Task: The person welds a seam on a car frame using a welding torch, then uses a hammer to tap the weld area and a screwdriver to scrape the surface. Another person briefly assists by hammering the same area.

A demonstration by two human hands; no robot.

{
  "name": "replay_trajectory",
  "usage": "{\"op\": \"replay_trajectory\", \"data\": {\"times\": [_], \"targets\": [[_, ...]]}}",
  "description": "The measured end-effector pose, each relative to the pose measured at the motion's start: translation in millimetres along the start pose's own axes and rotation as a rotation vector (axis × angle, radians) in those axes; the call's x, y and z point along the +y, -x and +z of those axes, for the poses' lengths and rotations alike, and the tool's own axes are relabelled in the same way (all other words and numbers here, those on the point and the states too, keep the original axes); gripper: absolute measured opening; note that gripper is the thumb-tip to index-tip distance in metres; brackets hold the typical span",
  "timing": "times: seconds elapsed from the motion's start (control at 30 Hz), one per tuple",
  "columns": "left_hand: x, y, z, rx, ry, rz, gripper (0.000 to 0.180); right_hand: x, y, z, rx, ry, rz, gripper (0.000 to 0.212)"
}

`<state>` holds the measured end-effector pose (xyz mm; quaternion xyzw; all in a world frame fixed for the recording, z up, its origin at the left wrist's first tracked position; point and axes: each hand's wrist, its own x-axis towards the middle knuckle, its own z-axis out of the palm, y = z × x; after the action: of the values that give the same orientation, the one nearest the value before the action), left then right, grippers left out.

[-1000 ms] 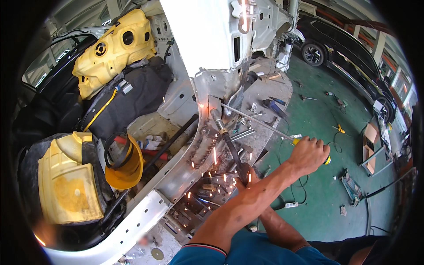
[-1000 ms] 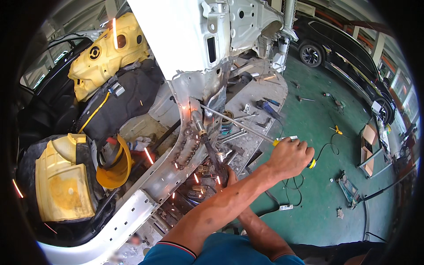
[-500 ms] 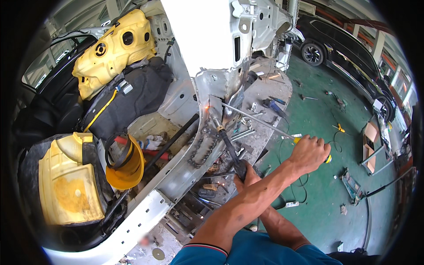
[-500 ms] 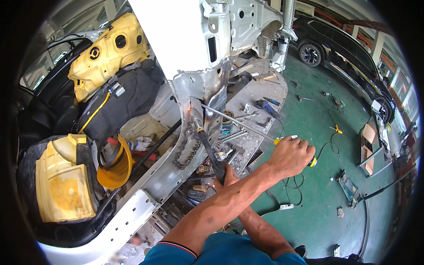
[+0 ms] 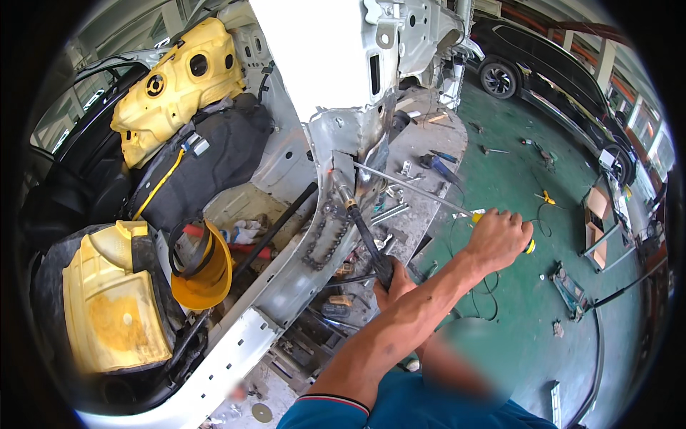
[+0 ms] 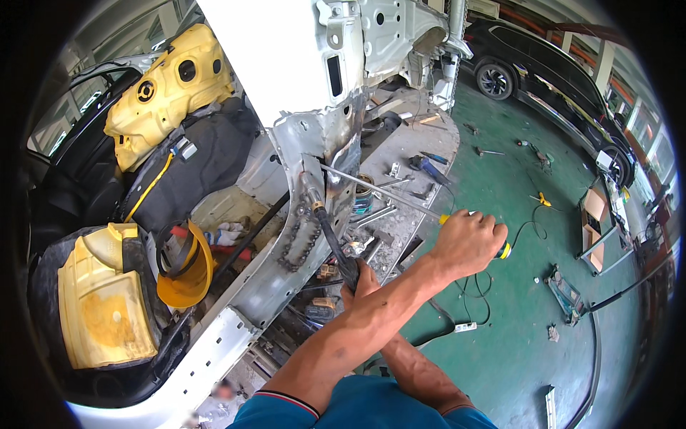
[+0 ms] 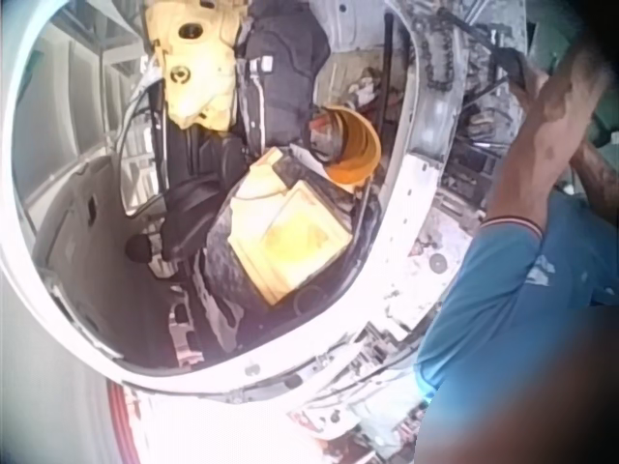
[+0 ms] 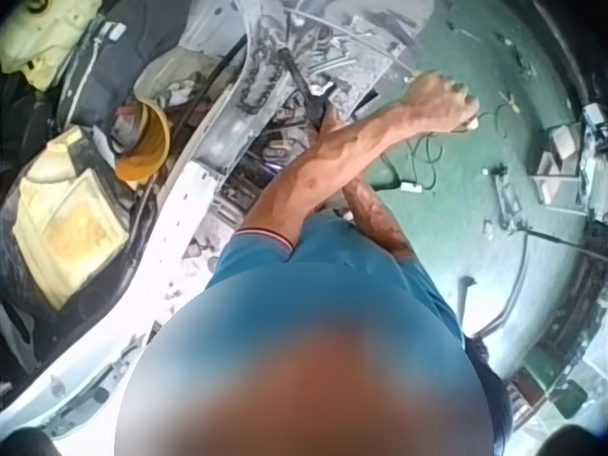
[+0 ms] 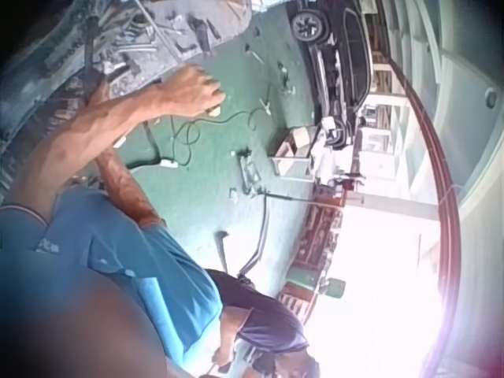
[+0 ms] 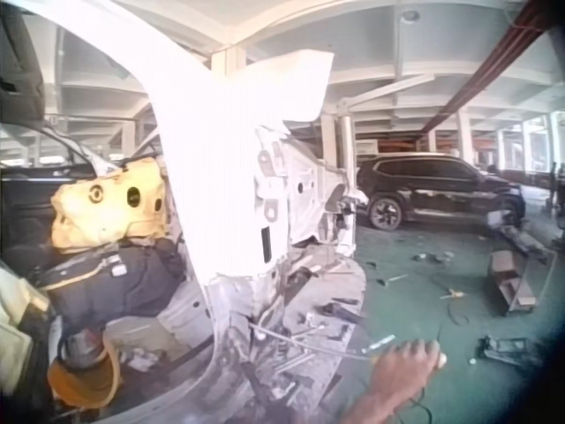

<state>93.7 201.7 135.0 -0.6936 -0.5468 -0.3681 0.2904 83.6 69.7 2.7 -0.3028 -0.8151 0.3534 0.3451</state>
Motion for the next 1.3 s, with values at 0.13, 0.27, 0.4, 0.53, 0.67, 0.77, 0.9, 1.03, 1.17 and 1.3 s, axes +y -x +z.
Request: {"op": "replay_trajectory", "data": {"times": [0.13,0.27,0.4,0.53,0.67,0.77,0.9,1.03,1.17,1.3], "targets": [[0,-1,-1,0.036,0.004,0.009,0.011,2,2,4,-0.007,0.005,0.030,0.063],[0,-1,-2,0.027,0.020,0.008,0.011,1,3,4,-0.015,0.017,0.051,0.063],[0,-2,-1,-0.029,0.028,-0.015,0.011,2,0,0,-0.036,-0.026,0.044,0.062],[-2,-3,-1,0.016,0.002,0.007,0.011,13,-7,-15,-0.071,-0.094,-0.033,0.062],[-2,-3,0,0.015,0.013,0.003,0.010,23,-7,-26,-0.117,-0.086,-0.037,0.060],[-2,-5,0,0.014,0.004,0.007,0.010,24,-9,-28,-0.147,-0.104,0.018,0.060],[-2,-10,-1,-0.002,-0.001,-0.015,0.011,18,-13,-25,-0.125,-0.070,-0.027,0.062],[-2,-11,-2,-0.021,0.038,-0.012,0.010,9,-14,-24,-0.122,-0.016,-0.025,0.062],[-2,-11,-1,0.056,0.028,-0.007,0.011,3,-10,-17,-0.118,0.044,0.070,0.060],[-1,-10,1,0.035,0.017,-0.018,0.012,-1,-4,-6,-0.049,0.033,0.037,0.058]]}}
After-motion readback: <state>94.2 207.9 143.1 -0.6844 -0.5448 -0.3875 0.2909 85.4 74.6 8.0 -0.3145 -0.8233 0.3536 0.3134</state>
